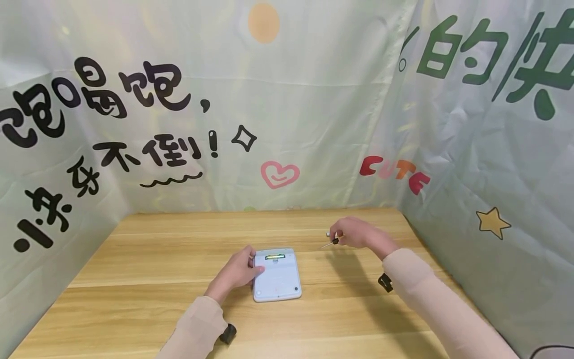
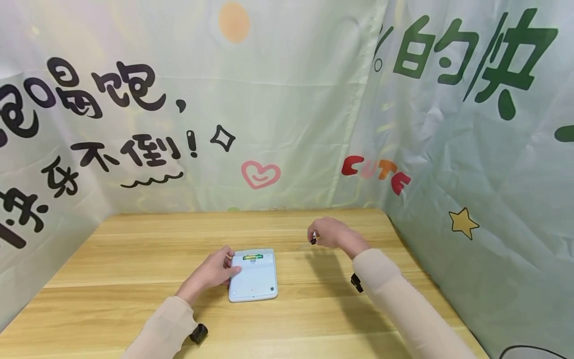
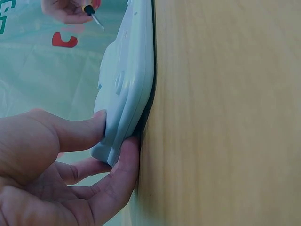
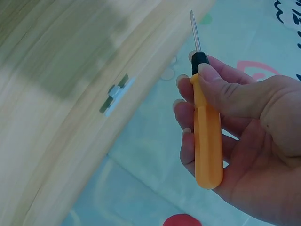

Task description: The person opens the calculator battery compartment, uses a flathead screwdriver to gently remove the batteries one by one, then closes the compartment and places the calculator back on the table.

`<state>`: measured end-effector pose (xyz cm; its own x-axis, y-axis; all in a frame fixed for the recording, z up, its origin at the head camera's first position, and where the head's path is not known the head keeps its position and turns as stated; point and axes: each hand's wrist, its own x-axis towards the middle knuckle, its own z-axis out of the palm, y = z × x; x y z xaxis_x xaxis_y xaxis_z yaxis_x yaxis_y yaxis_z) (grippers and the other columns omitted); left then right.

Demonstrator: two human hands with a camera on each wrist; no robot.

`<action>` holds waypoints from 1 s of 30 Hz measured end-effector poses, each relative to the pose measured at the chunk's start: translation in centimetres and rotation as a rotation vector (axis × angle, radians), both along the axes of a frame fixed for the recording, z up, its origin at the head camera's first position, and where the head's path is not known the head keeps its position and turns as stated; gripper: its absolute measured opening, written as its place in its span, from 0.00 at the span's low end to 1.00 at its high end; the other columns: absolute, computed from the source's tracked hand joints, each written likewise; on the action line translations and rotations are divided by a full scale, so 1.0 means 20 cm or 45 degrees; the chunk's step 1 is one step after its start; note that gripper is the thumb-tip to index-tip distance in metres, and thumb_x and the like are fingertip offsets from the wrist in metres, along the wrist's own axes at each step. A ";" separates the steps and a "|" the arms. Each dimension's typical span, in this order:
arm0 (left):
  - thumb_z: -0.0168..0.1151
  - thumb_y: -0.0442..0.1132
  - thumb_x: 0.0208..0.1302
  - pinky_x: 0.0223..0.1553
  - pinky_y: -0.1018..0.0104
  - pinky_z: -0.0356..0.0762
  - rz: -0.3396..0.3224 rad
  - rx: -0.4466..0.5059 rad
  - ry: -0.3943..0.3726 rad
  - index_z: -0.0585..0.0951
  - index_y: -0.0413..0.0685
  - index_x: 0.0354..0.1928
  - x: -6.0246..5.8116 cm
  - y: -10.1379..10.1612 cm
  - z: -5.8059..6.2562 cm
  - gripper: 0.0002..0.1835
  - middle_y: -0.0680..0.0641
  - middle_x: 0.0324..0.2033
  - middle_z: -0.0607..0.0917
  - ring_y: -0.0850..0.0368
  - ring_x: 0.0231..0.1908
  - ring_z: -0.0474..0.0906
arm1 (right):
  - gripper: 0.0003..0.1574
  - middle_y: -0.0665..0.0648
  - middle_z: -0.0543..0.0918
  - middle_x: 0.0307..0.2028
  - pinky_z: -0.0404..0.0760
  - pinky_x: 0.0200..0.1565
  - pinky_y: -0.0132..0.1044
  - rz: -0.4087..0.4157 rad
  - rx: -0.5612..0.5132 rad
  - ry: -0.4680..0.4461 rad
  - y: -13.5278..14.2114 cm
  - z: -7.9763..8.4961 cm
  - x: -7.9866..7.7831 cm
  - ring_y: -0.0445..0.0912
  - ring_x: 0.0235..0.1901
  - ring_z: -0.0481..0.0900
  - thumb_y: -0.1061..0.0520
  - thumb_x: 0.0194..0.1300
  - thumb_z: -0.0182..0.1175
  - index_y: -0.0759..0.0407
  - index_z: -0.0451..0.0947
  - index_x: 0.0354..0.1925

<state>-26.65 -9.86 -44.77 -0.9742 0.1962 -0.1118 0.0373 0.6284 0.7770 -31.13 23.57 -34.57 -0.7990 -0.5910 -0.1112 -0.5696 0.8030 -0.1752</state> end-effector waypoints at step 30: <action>0.68 0.36 0.69 0.33 0.64 0.84 0.009 0.006 -0.015 0.72 0.38 0.59 0.01 0.01 0.01 0.22 0.42 0.41 0.77 0.53 0.35 0.77 | 0.13 0.51 0.88 0.42 0.82 0.49 0.43 -0.020 0.153 -0.009 -0.24 0.05 -0.01 0.44 0.40 0.79 0.67 0.67 0.65 0.53 0.89 0.45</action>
<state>-26.44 -9.72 -44.63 -0.9743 0.1895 -0.1222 0.0238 0.6251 0.7802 -31.37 18.73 -33.57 -0.8072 -0.5603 -0.1857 -0.5557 0.8274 -0.0811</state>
